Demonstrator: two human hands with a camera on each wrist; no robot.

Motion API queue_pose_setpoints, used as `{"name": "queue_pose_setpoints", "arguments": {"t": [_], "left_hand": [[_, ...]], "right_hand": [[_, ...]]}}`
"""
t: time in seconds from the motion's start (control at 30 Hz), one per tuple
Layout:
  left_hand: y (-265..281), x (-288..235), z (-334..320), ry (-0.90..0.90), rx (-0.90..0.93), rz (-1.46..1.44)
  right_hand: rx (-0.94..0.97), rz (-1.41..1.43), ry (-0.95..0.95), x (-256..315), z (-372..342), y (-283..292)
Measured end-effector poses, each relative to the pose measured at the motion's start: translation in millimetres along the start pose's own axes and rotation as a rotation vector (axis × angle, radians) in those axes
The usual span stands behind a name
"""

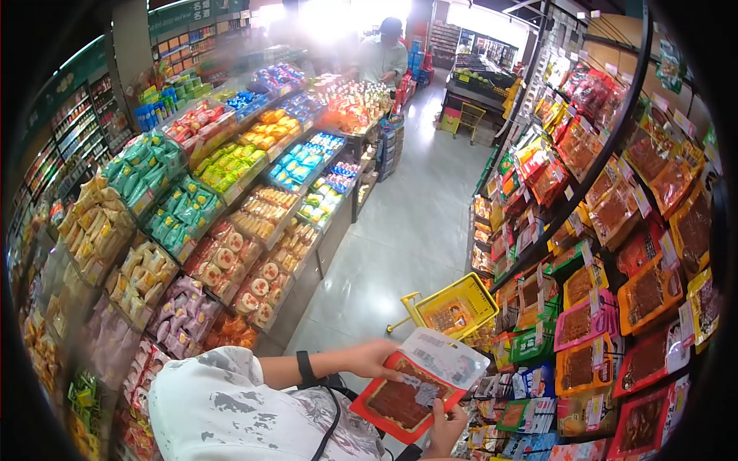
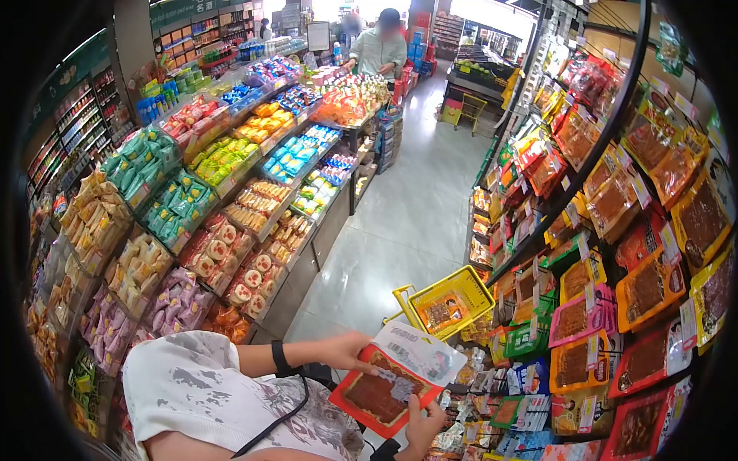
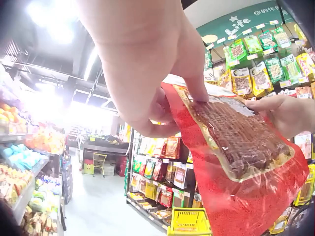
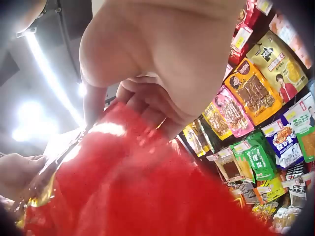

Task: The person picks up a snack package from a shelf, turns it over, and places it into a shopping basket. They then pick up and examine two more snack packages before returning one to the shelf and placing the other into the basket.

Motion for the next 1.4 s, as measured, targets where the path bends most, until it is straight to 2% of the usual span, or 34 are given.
{"name": "queue_pose_setpoints", "arguments": {"t": [0.1,0.2,0.3,0.43,0.47,0.57,0.67,0.8,0.9,1.1,1.2,1.3,1.4], "left_hand": [[18,8,-15,-0.028,0.009,-0.068],[60,17,-42,-0.077,-0.070,-0.162],[112,35,-79,-0.113,-0.163,-0.250],[179,79,-124,-0.044,-0.230,-0.206],[192,93,-133,-0.029,-0.234,-0.229],[226,95,-162,0.004,-0.277,-0.230],[243,87,-185,-0.023,-0.301,-0.184],[238,66,-204,-0.049,-0.278,-0.116],[218,59,-210,-0.136,-0.250,-0.145],[166,45,-237,-0.140,-0.184,-0.161],[138,32,-260,-0.142,-0.166,-0.174],[105,40,-274,-0.143,-0.134,-0.172],[77,33,-291,-0.132,-0.088,-0.149]], "right_hand": [[-0.005,0.033,0.046,16,2,-20],[-0.022,-0.049,0.063,44,7,-62],[0.013,-0.062,0.113,70,16,-129],[0.088,-0.014,0.160,82,22,-222],[0.125,-0.028,0.120,82,21,-241],[0.162,-0.102,0.177,106,12,-286],[0.140,-0.091,0.160,111,-2,-304],[0.081,-0.076,0.163,115,-28,-302],[0.060,-0.043,0.137,114,-53,-290],[0.052,0.003,0.129,113,-113,-268],[0.050,0.015,0.098,95,-148,-255],[0.050,0.011,0.100,84,-183,-247],[0.044,-0.225,0.161,97,-218,-235]]}}
Point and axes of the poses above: each hand's wrist, its own z-axis towards the middle knuckle, its own y-axis out of the back of the hand, x = y × z, the point moved 10 cm from there along z, towards the middle knuckle, and after that the axes turned 4 degrees about x, right-handed, at the moved point
